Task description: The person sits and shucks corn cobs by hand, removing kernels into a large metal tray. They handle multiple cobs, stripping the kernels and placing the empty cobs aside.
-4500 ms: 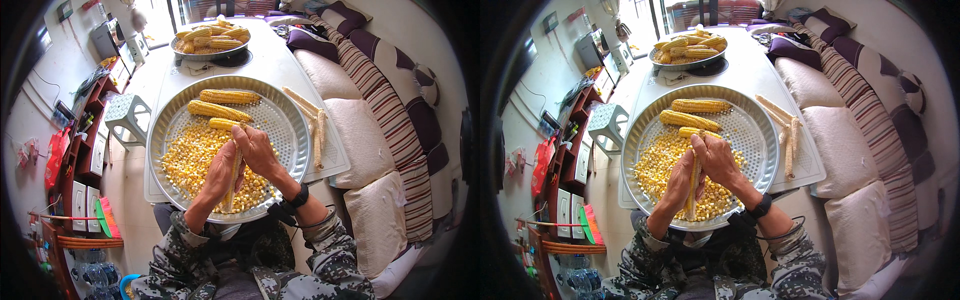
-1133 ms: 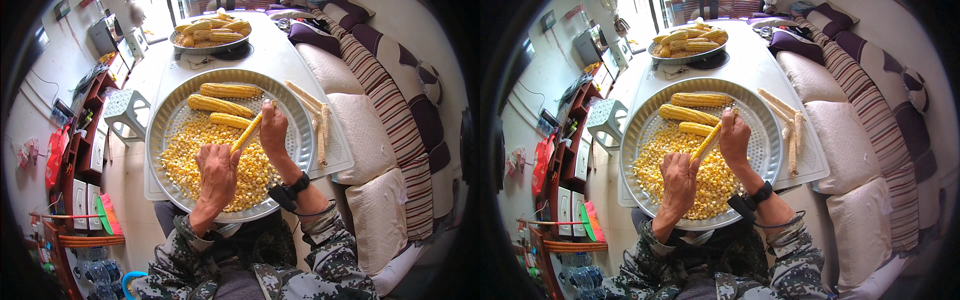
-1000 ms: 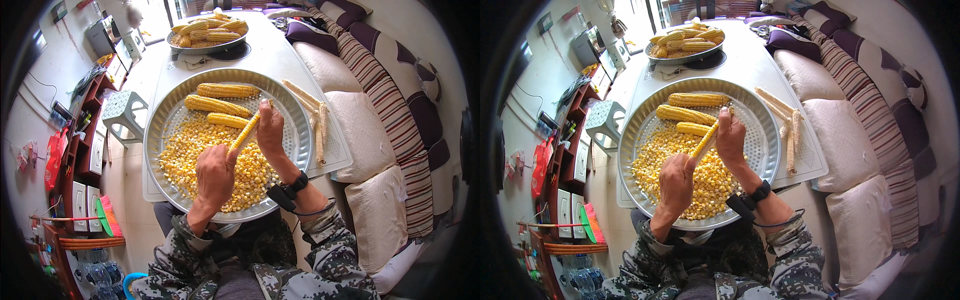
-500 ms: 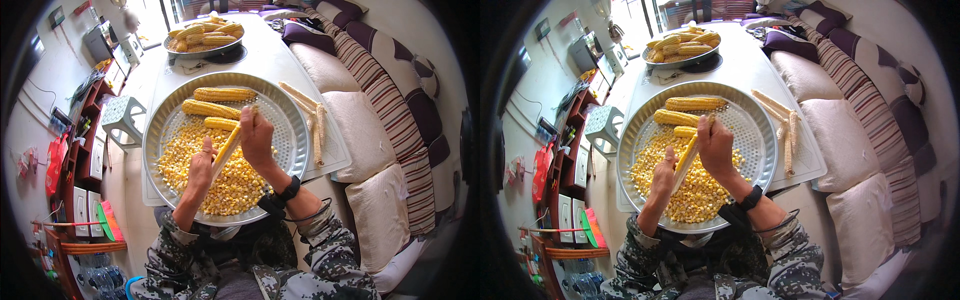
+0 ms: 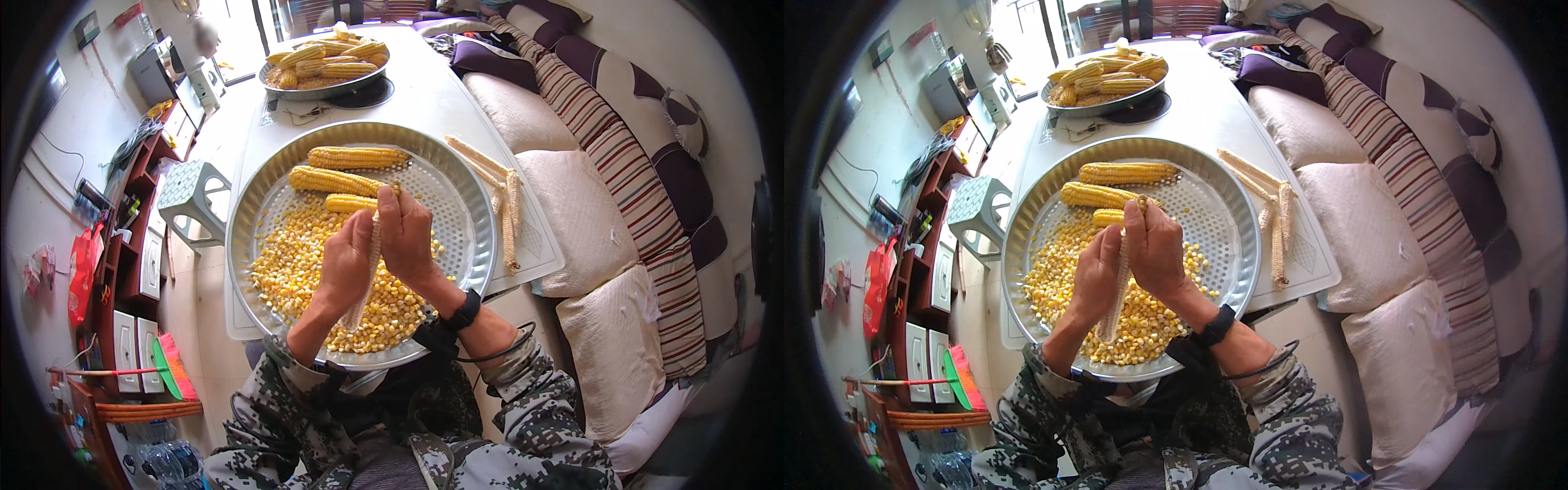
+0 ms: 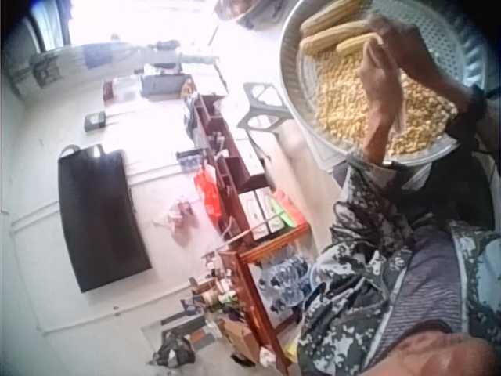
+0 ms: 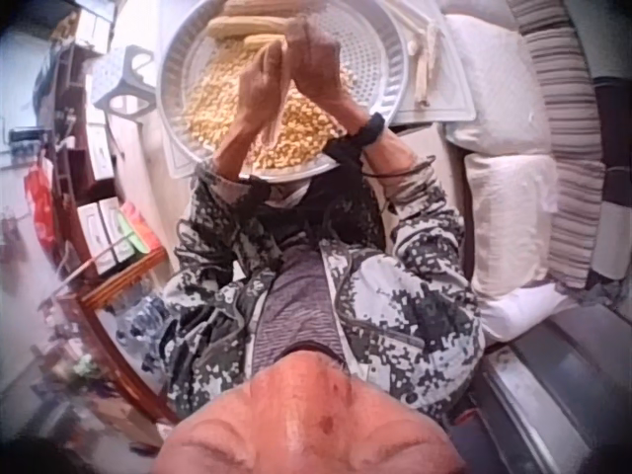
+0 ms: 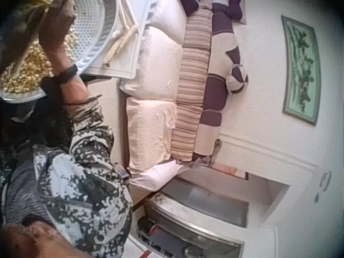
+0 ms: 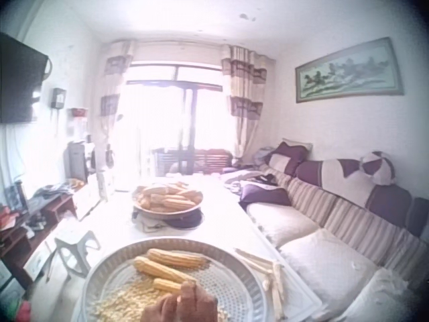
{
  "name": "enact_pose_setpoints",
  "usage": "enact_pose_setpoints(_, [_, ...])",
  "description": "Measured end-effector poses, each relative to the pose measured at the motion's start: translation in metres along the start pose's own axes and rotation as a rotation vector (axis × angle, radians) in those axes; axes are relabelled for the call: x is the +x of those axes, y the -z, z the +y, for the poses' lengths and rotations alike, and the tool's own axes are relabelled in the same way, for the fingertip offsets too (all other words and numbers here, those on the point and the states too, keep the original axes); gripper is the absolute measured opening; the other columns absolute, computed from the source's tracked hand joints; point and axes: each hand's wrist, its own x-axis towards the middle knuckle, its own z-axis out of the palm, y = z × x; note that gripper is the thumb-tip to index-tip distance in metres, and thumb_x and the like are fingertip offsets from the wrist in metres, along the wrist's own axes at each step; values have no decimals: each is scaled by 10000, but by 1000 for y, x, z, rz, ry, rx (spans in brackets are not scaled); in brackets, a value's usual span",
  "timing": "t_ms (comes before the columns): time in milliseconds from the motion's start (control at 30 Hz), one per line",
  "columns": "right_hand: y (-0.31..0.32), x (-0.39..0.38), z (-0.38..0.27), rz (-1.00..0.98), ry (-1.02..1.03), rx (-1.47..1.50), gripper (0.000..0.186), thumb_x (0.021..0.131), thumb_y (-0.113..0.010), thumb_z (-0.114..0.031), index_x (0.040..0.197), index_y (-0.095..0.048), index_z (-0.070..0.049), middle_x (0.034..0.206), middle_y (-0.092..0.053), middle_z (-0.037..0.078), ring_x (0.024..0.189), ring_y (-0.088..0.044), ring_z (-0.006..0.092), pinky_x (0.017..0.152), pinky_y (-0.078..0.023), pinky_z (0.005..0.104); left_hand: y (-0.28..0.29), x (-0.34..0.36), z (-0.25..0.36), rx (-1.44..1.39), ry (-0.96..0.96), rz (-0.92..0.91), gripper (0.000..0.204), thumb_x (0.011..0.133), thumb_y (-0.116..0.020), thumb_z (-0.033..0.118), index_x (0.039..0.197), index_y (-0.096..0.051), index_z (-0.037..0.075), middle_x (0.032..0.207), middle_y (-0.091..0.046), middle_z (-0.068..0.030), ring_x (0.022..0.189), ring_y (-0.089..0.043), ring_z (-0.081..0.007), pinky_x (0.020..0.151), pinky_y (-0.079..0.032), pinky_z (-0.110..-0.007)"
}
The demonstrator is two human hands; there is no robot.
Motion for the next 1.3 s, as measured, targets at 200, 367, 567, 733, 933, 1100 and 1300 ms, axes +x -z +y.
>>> enact_pose_setpoints(200, [-4,0,-9,-44,190,83,317,1029,-506,-210,814,-548,20,680,-549,227,646,-574,436,568,-432,476,20,10,-18,-460,530,-202,447,1077,-452,408,1007,-680,30,795,-628,8,691,-536,-85,618,-433,-233])
enact_pose_setpoints(367, [1,11,-1,-22,-103,43,437,1057,-470,-316,825,-572,39,665,-562,233,618,-569,397,583,-431,454,40,15,-19,222,41,24,503,1070,-417,452,964,-692,44,828,-658,-64,779,-604,-192,669,-453,-323])
enact_pose_setpoints(567, [8,25,19,55,-266,17,534,1062,-447,-408,814,-576,47,669,-568,259,624,-567,419,583,-418,485,27,-1,4,564,-278,-128,403,1053,-479,363,944,-643,12,924,-652,-172,922,-618,-306,730,-459,-411])
enact_pose_setpoints(733, [16,18,31,15,-299,75,576,1067,-431,-432,778,-565,48,621,-538,203,583,-554,319,565,-407,456,24,2,-2,253,-34,-132,404,1056,-505,345,916,-612,-18,688,-595,-186,587,-557,-305,582,-435,-417])
enact_pose_setpoints(933, [53,41,28,-72,-409,500,430,1074,-436,-432,936,-589,-54,634,-465,-31,467,-415,28,412,-330,189,36,2,-19,278,130,-109,462,1048,-525,395,870,-668,-7,647,-580,-87,587,-536,-171,554,-429,-350])
enact_pose_setpoints(1100, [80,65,25,-184,-380,501,432,1066,-473,-411,977,-620,-15,728,-557,25,566,-531,79,523,-469,228,36,6,-8,623,-435,4,366,957,-684,327,1116,-660,-2,907,-677,-127,790,-659,-222,668,-516,-381])
enact_pose_setpoints(1300, [74,59,21,-238,-438,614,468,1065,-469,-419,1001,-645,11,795,-612,56,628,-587,98,575,-528,254,29,0,-4,234,-145,-309,280,1003,-595,187,1186,-623,-24,1016,-658,-199,932,-656,-321,803,-512,-411])
